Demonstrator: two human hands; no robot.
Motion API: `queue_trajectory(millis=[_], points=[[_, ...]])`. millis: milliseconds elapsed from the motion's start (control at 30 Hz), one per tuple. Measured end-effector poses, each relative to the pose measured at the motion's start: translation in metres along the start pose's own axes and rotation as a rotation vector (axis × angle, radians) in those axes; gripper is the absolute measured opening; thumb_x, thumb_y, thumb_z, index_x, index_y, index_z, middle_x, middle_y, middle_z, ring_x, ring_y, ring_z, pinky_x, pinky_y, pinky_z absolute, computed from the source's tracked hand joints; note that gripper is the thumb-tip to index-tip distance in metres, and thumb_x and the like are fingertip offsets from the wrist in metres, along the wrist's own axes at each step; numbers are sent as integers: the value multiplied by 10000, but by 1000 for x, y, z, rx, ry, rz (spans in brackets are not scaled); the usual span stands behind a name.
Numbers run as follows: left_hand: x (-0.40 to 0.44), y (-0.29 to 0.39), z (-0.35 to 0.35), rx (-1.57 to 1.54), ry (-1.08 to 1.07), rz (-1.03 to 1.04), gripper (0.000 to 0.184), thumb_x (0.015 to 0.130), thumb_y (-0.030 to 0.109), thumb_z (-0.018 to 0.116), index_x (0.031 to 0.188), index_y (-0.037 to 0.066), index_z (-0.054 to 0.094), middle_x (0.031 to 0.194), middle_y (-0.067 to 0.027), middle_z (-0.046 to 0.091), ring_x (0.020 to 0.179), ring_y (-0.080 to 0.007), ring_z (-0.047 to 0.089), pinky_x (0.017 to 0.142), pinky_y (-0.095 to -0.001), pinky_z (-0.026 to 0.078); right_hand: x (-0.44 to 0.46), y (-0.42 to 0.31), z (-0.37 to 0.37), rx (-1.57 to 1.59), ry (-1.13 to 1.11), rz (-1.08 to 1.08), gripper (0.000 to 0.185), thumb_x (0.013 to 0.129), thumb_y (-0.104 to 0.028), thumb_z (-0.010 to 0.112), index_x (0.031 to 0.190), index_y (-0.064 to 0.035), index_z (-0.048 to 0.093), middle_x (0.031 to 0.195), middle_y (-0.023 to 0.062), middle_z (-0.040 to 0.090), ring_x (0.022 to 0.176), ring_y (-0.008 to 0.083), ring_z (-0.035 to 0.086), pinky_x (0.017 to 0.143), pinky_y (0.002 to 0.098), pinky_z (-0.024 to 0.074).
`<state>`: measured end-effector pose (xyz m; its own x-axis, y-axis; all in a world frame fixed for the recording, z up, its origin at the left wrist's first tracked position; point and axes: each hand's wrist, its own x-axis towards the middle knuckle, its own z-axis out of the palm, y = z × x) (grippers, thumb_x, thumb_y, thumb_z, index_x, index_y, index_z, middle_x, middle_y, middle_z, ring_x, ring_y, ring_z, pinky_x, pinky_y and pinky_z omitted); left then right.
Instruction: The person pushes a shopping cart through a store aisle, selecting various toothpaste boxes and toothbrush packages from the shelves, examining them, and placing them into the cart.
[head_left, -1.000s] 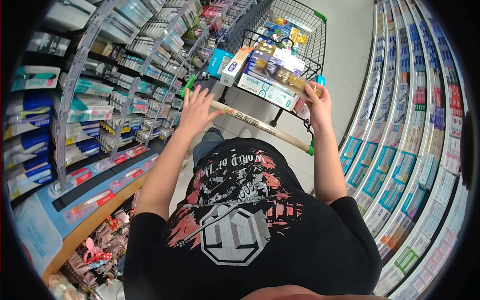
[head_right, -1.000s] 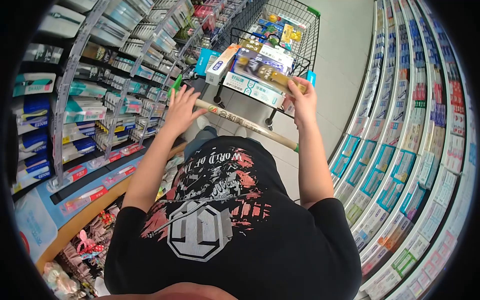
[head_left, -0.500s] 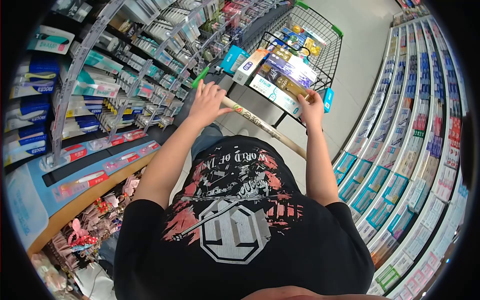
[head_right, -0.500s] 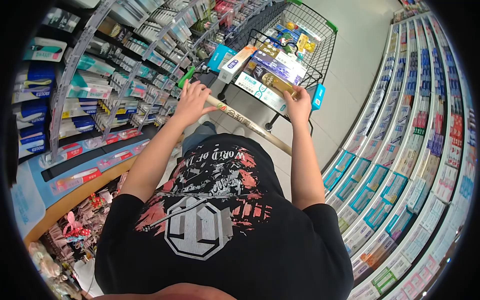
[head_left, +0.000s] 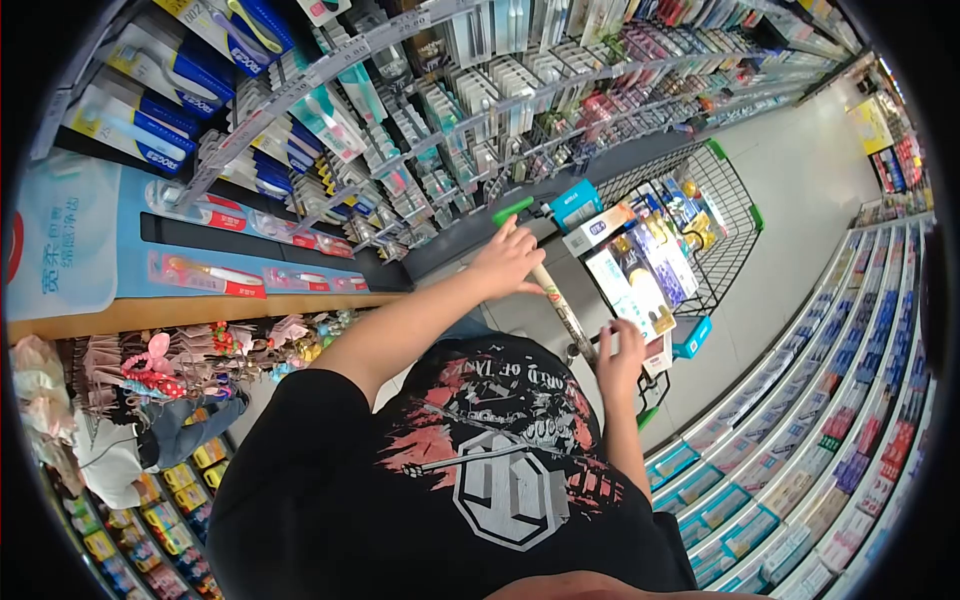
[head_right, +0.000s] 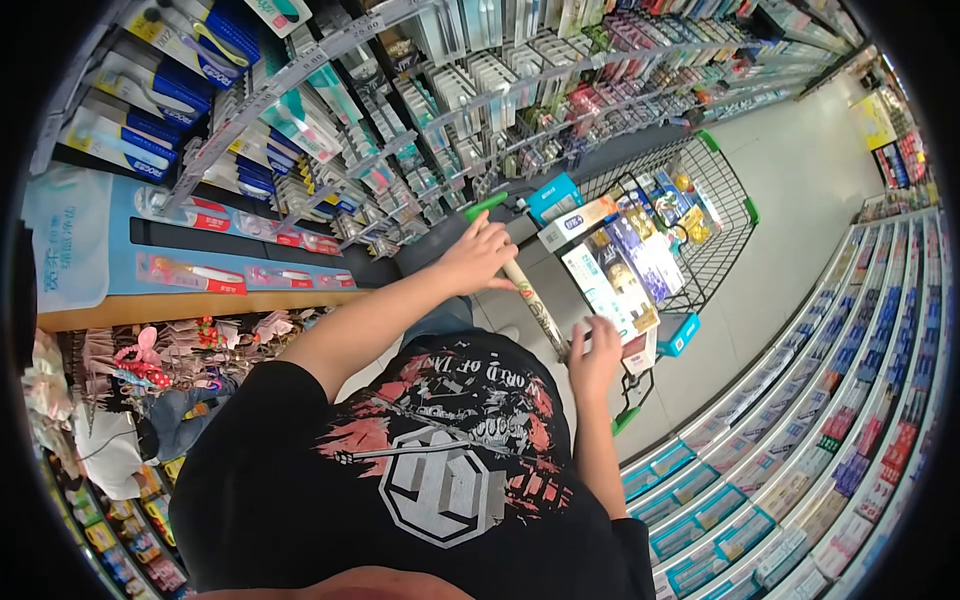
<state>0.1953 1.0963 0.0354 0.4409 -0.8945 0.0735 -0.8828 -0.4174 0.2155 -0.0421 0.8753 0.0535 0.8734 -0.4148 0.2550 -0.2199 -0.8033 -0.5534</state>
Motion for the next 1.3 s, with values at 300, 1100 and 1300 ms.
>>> queue_trajectory(millis=[300,1100,1300], points=[[0,2,6,31,69,3,727,821,716,697,1135,62,650,1146,-145,630,1318,-362,510,1261,-638,223,-16,-4,23,-138,-387,33,355,1042,-371,618,982,-28,684,989,161,705,928,376,671,821,499,525],[20,3,22,138,101,-45,757,818,744,681,1175,77,646,1144,-133,607,1306,-348,511,1269,-612,221,1,4,23,-277,-333,70,458,1081,-482,530,910,-61,578,887,176,695,752,440,693,646,551,542],[32,1,10,140,-14,-71,762,850,732,670,1204,59,629,1164,-143,596,1311,-354,504,1262,-610,243,13,-2,23,-357,-411,143,494,1089,-527,484,942,-62,559,870,212,726,792,451,712,667,559,556]])
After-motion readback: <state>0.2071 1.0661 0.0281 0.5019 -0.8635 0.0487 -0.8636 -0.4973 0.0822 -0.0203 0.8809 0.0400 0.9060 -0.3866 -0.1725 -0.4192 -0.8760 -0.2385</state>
